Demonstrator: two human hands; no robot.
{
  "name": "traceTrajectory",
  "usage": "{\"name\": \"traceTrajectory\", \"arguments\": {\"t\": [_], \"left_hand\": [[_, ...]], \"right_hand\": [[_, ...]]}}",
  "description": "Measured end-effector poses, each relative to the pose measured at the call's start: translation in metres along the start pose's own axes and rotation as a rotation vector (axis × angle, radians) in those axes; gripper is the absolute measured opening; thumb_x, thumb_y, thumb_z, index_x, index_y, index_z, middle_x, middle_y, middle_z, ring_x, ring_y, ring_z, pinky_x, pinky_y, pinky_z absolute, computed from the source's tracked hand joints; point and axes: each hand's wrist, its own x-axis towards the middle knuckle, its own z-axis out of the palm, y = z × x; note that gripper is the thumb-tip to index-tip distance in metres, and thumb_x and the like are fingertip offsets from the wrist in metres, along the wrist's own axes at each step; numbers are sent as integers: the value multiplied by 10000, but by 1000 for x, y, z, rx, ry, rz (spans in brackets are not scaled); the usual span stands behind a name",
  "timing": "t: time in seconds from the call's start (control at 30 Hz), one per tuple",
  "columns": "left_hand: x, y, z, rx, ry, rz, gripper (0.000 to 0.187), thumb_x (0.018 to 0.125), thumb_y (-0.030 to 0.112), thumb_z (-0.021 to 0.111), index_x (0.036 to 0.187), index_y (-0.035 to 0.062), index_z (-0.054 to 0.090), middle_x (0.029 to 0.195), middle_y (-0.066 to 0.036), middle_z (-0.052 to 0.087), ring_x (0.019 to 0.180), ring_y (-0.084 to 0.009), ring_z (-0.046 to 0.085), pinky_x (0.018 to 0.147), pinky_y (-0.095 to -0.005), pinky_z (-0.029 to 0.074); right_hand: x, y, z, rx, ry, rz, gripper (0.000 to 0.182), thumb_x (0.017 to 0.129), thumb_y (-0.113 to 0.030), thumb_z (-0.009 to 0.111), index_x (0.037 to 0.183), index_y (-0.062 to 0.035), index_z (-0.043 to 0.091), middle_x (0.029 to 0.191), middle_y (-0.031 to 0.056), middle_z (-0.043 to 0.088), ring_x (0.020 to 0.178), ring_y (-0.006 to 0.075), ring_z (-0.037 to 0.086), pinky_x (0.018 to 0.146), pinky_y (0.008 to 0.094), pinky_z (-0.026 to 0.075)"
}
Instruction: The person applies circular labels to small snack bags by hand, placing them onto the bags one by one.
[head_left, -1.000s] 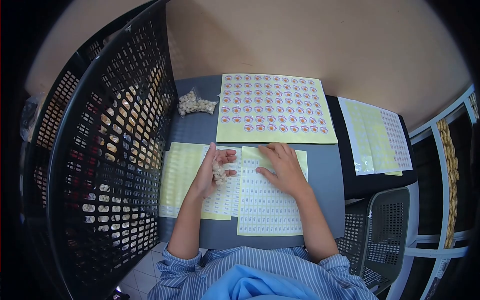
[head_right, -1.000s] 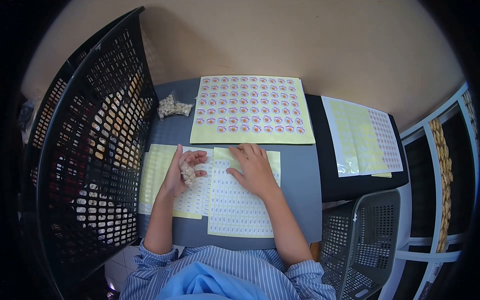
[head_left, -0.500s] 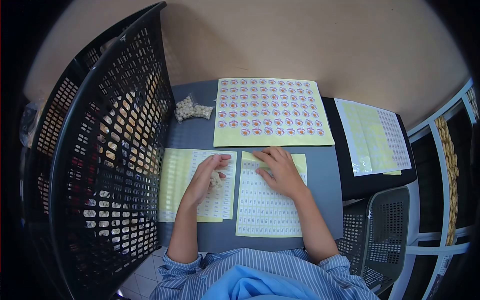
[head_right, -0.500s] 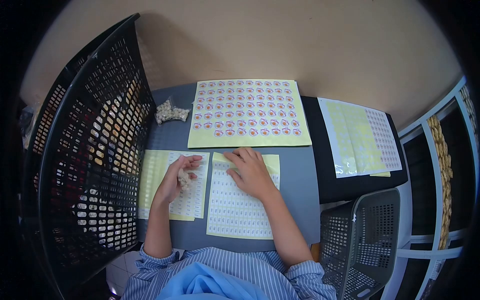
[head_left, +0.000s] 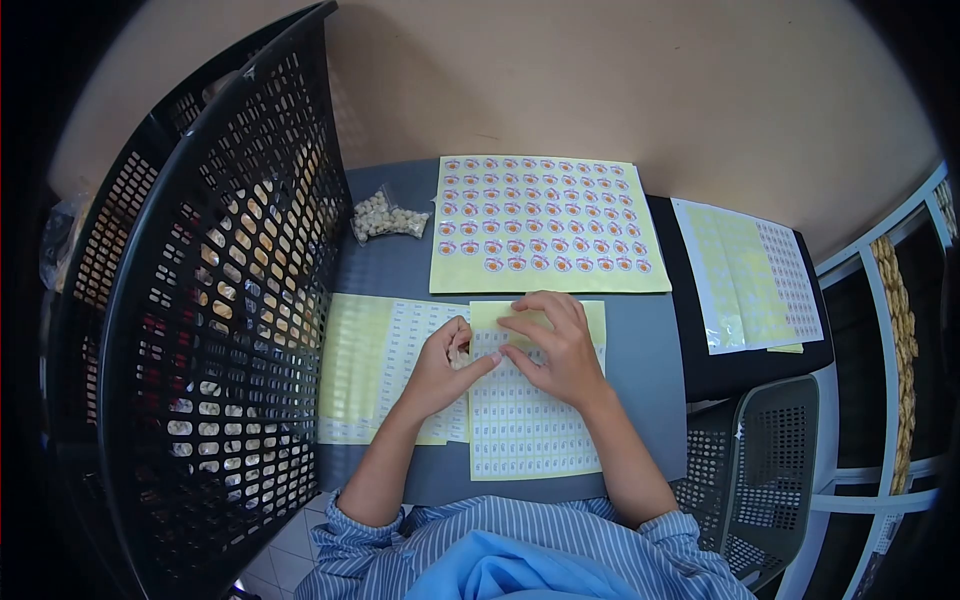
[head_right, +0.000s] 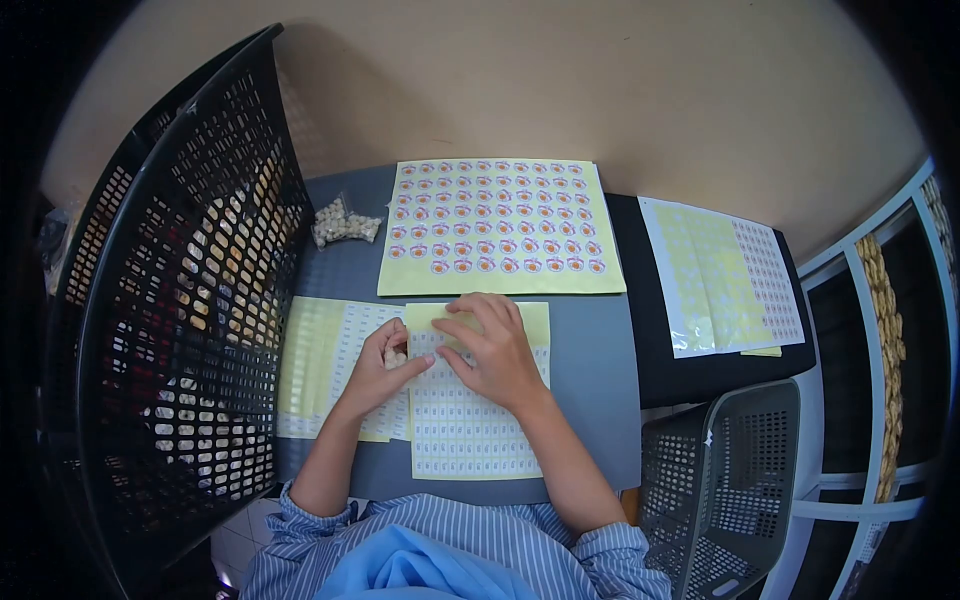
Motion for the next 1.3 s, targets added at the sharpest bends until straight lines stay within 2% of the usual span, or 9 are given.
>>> {"name": "traceTrajectory", "arguments": {"t": [0.13,0.2,0.3,0.43,0.6,0.73,0.97,1.3], "left_hand": [[0,-4,0,-10,47,-4,321,706,56,665,708,111,348,684,62,334,660,-30,317,601,-184,292],[0,-5,1,-16,46,9,317,707,52,661,708,110,349,685,59,336,661,-33,319,602,-186,294],[0,-2,2,-8,44,30,311,708,51,657,710,106,351,687,53,343,665,-41,325,608,-192,300],[1,-5,3,-25,47,31,317,704,65,664,710,104,350,685,45,351,666,-53,335,620,-202,313],[-1,6,4,-77,39,-5,327,705,71,666,712,109,342,688,39,376,671,-54,348,627,-201,322],[-1,4,3,-144,15,-56,340,708,68,664,707,121,328,691,38,392,676,-46,357,625,-192,324],[2,-6,2,-119,20,-29,345,709,79,676,713,110,333,684,32,387,658,-50,359,602,-200,328],[1,-3,2,-198,-22,-95,305,715,53,650,729,118,352,731,39,400,709,-45,362,654,-193,332]], "right_hand": [[-3,1,5,11,16,24,213,652,-91,685,859,-89,638,878,35,563,885,209,516,840,357,367],[-3,2,8,-15,91,21,186,640,-70,701,820,-86,657,805,24,586,830,195,538,785,337,377],[-1,1,7,-66,96,-15,164,638,-64,702,794,-85,660,769,12,591,787,191,544,766,329,382],[-2,0,8,-89,101,-25,142,642,-62,680,778,-89,650,765,6,581,787,179,539,748,330,412],[-3,2,11,-23,97,18,115,635,-49,677,740,-78,642,759,13,583,727,176,541,626,294,448],[-3,2,9,-11,76,42,103,638,-48,672,731,-70,633,755,20,583,724,180,543,641,300,448],[-2,2,10,-21,63,49,85,648,-51,666,720,-61,622,753,32,579,726,185,544,655,311,451],[-5,5,11,-9,70,27,93,647,-31,661,728,-60,628,747,32,573,712,184,548,612,297,463]]}}
